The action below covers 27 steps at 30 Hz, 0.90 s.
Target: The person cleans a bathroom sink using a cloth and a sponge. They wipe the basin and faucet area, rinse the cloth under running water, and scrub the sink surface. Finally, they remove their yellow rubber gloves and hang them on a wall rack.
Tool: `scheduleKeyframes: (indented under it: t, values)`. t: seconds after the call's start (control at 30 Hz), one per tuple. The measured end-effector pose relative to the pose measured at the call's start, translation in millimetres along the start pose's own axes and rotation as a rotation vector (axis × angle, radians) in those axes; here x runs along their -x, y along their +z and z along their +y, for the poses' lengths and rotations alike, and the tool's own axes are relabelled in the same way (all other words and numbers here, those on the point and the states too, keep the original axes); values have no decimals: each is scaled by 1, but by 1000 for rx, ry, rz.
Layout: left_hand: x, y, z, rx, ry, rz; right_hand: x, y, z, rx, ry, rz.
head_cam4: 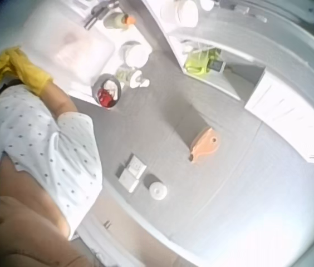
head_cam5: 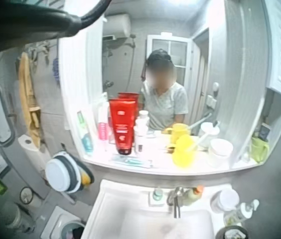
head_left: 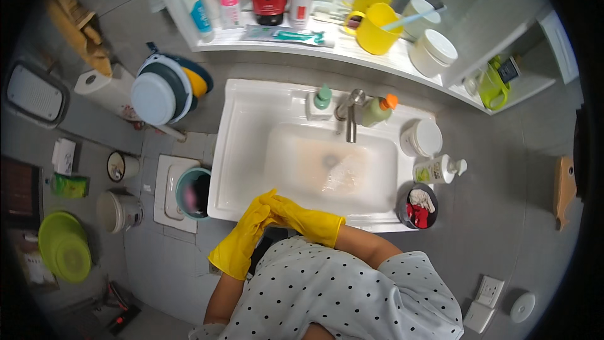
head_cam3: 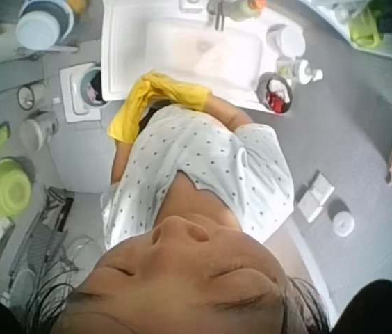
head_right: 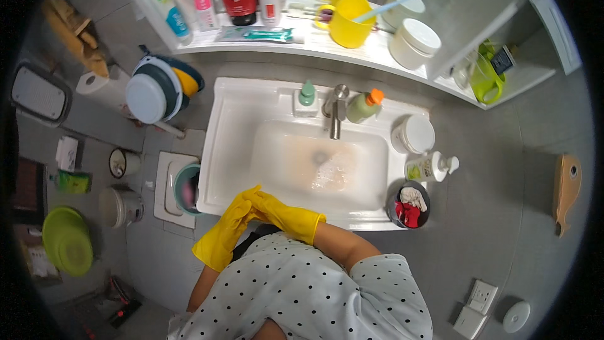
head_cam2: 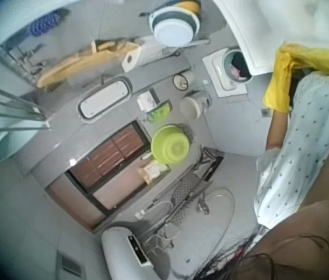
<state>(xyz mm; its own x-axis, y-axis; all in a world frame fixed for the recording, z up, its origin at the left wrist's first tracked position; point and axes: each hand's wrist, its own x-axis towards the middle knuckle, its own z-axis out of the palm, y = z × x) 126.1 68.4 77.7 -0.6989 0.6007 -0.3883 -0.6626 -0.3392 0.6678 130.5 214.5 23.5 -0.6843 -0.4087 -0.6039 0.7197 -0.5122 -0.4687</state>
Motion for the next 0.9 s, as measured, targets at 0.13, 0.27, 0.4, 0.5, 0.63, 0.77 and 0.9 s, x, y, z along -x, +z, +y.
scheduleKeyframes:
  t: [0.13,0.27,0.4,0.5,0.63,0.77,0.9]
  values:
    - [-13,17,-6,-41,-42,61,-50,-68,65,372,-396,-10]
    - [-17,21,-14,-34,-40,23,-6,-28,16,91,-44,109]
    - [-26,28,-20,-46,-62,-19,6,-25,11,56,-112,262]
    - [-34,33,-23,-57,-73,-50,1,-28,17,-40,-191,340]
    - [-42,36,-28,-80,-82,-101,4,-36,6,207,-129,296]
    - [-51,33,-27,-116,-47,-207,11,-38,-2,179,-112,328]
    - [-66,24,-21,-186,41,-389,-1,-61,9,-20,-261,211]
